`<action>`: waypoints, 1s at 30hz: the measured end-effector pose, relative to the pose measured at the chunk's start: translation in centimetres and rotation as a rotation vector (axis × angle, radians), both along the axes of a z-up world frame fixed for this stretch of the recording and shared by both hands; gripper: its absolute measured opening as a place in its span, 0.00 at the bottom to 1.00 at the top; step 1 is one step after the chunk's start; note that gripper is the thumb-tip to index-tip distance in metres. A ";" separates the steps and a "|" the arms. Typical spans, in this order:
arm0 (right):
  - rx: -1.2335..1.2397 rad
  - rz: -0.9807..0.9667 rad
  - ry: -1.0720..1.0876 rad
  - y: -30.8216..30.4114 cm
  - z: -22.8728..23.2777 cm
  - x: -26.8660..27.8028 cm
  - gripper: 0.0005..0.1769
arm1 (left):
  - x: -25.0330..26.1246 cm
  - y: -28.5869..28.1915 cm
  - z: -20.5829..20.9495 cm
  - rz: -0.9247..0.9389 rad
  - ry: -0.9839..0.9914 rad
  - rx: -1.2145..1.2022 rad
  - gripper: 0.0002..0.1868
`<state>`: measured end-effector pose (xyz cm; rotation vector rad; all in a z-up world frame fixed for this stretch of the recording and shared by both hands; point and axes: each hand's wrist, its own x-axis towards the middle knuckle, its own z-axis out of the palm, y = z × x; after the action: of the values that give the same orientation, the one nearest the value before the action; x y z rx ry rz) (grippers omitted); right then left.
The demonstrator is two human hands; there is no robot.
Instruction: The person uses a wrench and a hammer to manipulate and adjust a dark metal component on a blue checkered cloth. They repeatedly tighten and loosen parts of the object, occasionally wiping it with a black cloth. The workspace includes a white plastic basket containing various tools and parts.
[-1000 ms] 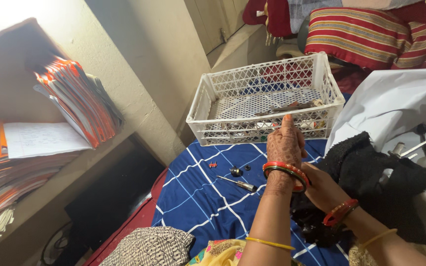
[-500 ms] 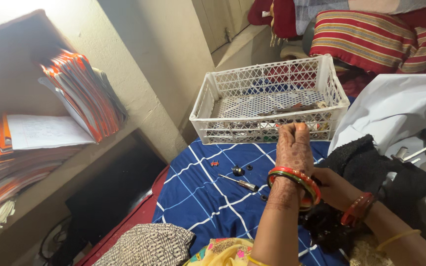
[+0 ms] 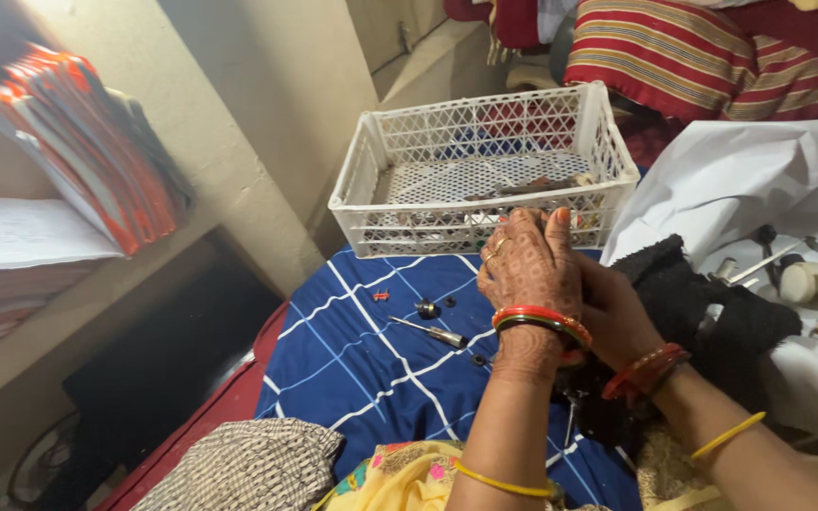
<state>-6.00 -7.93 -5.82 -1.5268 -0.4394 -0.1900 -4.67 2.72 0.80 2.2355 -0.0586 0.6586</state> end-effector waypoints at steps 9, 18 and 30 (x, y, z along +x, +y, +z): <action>-0.230 -0.095 0.072 0.6 -4.9 0.9 0.29 | 1.6 1.3 -5.4 -0.353 0.279 -0.504 0.23; -0.558 -0.142 0.208 0.0 -7.2 1.6 0.23 | 2.2 1.9 -13.5 -0.373 0.302 -0.462 0.18; -0.682 -0.170 0.125 0.2 -8.9 1.8 0.18 | 1.3 2.3 -14.7 -0.386 0.444 -0.684 0.13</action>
<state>-4.17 -7.73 -14.76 -2.2353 -0.2832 -0.0747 -3.38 5.02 -13.95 1.5916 -0.0330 -0.0474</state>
